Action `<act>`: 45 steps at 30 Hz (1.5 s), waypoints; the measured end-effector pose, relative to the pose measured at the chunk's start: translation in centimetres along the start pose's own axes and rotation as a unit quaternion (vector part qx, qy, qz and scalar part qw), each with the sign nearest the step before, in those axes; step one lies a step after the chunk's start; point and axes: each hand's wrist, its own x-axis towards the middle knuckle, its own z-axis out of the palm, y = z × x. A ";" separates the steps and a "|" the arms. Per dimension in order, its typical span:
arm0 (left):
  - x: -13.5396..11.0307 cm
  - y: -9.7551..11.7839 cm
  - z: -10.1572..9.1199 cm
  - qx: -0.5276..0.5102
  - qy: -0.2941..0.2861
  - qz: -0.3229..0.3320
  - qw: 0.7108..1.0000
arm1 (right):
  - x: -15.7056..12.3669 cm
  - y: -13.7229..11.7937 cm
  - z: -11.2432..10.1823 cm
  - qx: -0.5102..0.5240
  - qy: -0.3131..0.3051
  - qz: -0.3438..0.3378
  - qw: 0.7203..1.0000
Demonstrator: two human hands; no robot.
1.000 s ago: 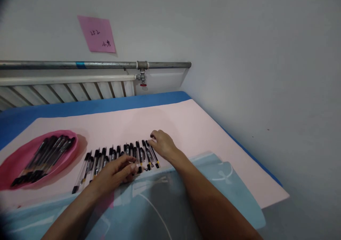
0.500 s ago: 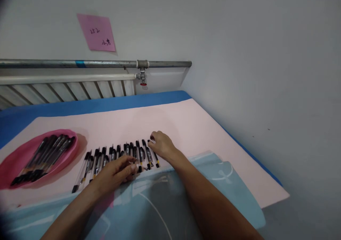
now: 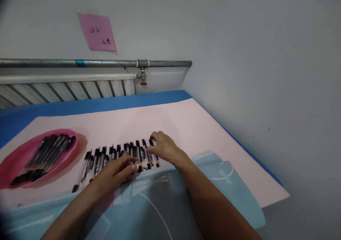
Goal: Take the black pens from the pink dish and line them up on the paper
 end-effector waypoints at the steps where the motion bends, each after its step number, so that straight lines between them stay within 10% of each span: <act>1: 0.0 0.0 0.0 -0.001 0.001 0.001 1.000 | 0.0 0.1 0.0 -0.001 0.001 -0.002 1.000; 25: 0.0 1.2 -0.3 0.130 -0.022 -0.008 0.991 | -1.0 -0.2 -0.9 -0.052 -0.071 -0.058 0.994; 45: 0.0 1.2 -0.2 0.159 -0.015 -0.001 0.987 | -0.7 0.5 -3.0 -0.025 0.036 0.047 0.998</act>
